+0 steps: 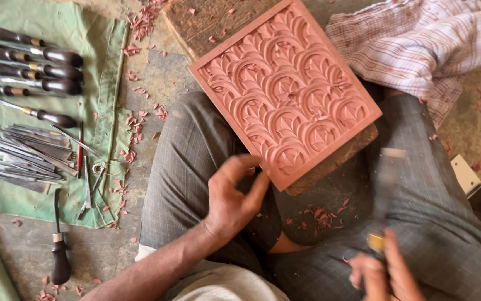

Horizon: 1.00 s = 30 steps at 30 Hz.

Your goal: The person is carving a pattern into a square piece of wood using a chisel and their hands.

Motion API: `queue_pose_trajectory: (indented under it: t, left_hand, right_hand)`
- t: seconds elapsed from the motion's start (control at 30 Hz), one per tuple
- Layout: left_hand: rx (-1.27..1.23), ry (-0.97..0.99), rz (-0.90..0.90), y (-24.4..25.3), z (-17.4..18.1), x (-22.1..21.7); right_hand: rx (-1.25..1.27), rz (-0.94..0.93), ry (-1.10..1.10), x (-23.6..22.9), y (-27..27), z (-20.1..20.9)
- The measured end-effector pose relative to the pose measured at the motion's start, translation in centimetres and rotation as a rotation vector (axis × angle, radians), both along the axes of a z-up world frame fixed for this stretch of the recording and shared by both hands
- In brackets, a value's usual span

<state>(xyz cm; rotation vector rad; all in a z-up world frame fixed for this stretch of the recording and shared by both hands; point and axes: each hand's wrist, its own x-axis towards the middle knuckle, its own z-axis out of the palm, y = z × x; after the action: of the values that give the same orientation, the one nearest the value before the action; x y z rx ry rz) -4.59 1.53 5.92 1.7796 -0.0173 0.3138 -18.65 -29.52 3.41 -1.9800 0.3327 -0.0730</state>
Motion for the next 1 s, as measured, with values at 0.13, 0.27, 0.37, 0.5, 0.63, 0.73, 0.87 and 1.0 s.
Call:
queue_pose_trajectory:
  t: [0.13, 0.27, 0.37, 0.5, 0.63, 0.73, 0.87, 1.0]
  left_hand:
    - [-0.342, 0.203, 0.089, -1.0, 0.3, 0.1]
    - [-0.345, 0.266, 0.128, -2.0, 0.2, 1.1]
    - [-0.303, 0.187, 0.099, -2.6, -0.3, 1.9]
    - [-0.531, 0.130, 0.083, -3.5, -1.8, 2.8]
    - [-0.538, 0.160, 0.131, -4.0, -2.9, 2.1]
    - [-0.542, 0.254, 0.086, -4.0, -2.9, 0.9]
    - [-0.371, 0.220, 0.119, -4.2, -3.5, 2.8]
    - [-0.705, 0.285, 0.070, -4.3, -4.0, 4.1]
  right_hand:
    - [-0.013, 0.147, -0.007, 4.7, 4.4, 2.0]
    - [-0.190, 0.349, 0.017, 8.6, 5.3, 3.2]
    - [-0.230, 0.468, -0.019, 10.4, 5.3, 3.3]
    - [-0.254, 0.462, 0.065, 11.2, 4.9, 3.1]
    - [-0.273, 0.454, 0.079, 11.2, 4.5, 2.8]
    - [-0.255, 0.448, 0.091, 11.3, 4.2, 2.7]
    - [-0.232, 0.466, 0.099, 11.3, 3.8, 2.7]
    - [-0.254, 0.504, 0.124, 11.4, 3.4, 2.8]
